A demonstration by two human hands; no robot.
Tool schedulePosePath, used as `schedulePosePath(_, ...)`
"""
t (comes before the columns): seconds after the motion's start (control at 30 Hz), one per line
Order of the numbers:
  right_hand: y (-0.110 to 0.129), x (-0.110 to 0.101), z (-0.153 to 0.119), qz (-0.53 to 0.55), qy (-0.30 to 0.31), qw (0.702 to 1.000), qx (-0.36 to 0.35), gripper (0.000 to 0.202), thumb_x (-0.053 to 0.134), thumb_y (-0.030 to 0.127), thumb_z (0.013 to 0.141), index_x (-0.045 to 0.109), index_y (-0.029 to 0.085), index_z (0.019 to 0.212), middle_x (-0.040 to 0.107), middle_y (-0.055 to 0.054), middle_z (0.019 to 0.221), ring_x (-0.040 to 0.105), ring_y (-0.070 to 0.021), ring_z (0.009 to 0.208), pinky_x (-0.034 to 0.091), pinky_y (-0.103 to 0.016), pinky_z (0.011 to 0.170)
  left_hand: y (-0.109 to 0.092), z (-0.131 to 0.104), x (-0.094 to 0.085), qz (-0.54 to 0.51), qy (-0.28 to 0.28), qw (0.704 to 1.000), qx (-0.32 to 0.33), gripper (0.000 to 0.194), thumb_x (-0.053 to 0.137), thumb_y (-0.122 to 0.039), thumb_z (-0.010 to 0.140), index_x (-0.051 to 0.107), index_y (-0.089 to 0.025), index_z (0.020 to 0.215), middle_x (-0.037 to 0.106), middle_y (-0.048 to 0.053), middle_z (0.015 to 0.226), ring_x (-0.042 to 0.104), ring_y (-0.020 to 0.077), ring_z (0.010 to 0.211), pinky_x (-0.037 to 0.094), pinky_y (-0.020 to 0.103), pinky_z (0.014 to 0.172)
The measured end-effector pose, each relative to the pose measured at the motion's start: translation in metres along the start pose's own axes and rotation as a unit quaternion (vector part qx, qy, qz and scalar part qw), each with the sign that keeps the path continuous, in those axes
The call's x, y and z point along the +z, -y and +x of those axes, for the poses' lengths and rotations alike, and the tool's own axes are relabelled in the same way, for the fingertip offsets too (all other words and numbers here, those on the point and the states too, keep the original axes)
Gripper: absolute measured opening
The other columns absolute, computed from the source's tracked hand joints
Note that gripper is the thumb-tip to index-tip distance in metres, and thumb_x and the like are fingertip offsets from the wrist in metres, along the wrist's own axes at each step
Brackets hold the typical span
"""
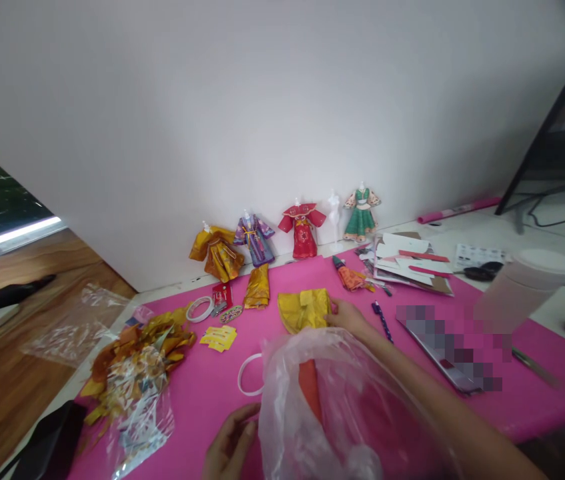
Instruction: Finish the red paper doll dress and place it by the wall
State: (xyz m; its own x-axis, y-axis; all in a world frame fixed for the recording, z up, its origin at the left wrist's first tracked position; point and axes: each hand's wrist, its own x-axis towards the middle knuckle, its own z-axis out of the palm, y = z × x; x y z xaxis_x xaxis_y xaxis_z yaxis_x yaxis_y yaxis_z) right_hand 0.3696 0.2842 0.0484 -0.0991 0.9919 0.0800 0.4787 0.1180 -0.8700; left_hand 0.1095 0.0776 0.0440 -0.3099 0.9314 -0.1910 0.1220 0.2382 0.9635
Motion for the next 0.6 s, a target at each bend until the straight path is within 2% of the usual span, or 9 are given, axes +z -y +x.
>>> schedulePosePath(0.1,0.0,-0.017,-0.01,-0.01,0.022,0.999,0.039,0.029,0.066,0.024,0.085,0.065,0.01,0.111,0.07,-0.007,0.099,0.067,-0.0242,0.093,0.054,-0.037,0.082,-0.001,0.0,-0.001,0.014,-0.006,1.0,0.009,0.043,0.078,-0.052,0.065,0.077,-0.022,0.096,0.078,0.007,0.102,0.069,0.0311,0.104,0.056,0.038,0.091)
schedulePosePath(0.2,0.0,-0.042,-0.029,0.002,0.041,0.996,0.074,0.045,0.063,0.023,0.083,0.059,0.007,0.124,0.069,-0.014,0.105,0.068,-0.0216,0.082,0.055,-0.032,0.068,-0.004,-0.004,0.001,0.016,-0.016,1.0,0.015,0.048,0.076,-0.056,0.065,0.076,-0.02,0.096,0.078,0.008,0.101,0.069,0.0314,0.102,0.057,0.039,0.088)
schedulePosePath(0.3,0.001,-0.073,-0.067,0.034,0.046,0.995,0.076,0.05,0.057,0.034,0.086,0.055,0.015,0.132,0.067,-0.011,0.11,0.066,-0.0176,0.077,0.056,-0.027,0.058,-0.013,-0.011,0.007,0.02,-0.047,0.998,0.022,0.051,0.074,-0.06,0.066,0.075,-0.019,0.097,0.077,0.008,0.098,0.07,0.0299,0.098,0.056,0.036,0.086)
schedulePosePath(0.4,0.0,-0.1,-0.116,0.028,0.005,0.996,0.082,0.052,0.059,0.042,0.081,0.061,0.015,0.126,0.07,-0.01,0.098,0.064,-0.0187,0.069,0.054,-0.028,0.05,-0.027,-0.02,0.013,0.028,-0.066,0.997,0.028,0.048,0.071,-0.061,0.069,0.074,-0.021,0.096,0.077,0.006,0.096,0.069,0.0277,0.094,0.056,0.032,0.083)
schedulePosePath(0.47,-0.006,-0.11,-0.147,0.013,0.004,0.995,0.097,0.051,0.058,0.047,0.079,0.066,0.017,0.12,0.072,-0.009,0.091,0.062,-0.0179,0.057,0.052,-0.029,0.044,-0.035,-0.026,0.015,0.034,-0.057,0.997,0.029,0.048,0.068,-0.062,0.071,0.075,-0.022,0.097,0.077,0.005,0.096,0.068,0.0267,0.09,0.056,0.032,0.081)
schedulePosePath(0.6,-0.029,-0.115,-0.188,0.013,0.04,0.994,0.101,0.039,0.06,0.042,0.081,0.071,0.026,0.116,0.076,-0.006,0.086,0.07,-0.0216,0.064,0.059,-0.031,0.056,-0.04,-0.033,0.013,0.025,-0.001,0.999,0.046,0.06,0.057,-0.069,0.075,0.073,-0.021,0.107,0.076,0.009,0.1,0.068,0.0293,0.089,0.056,0.036,0.078)
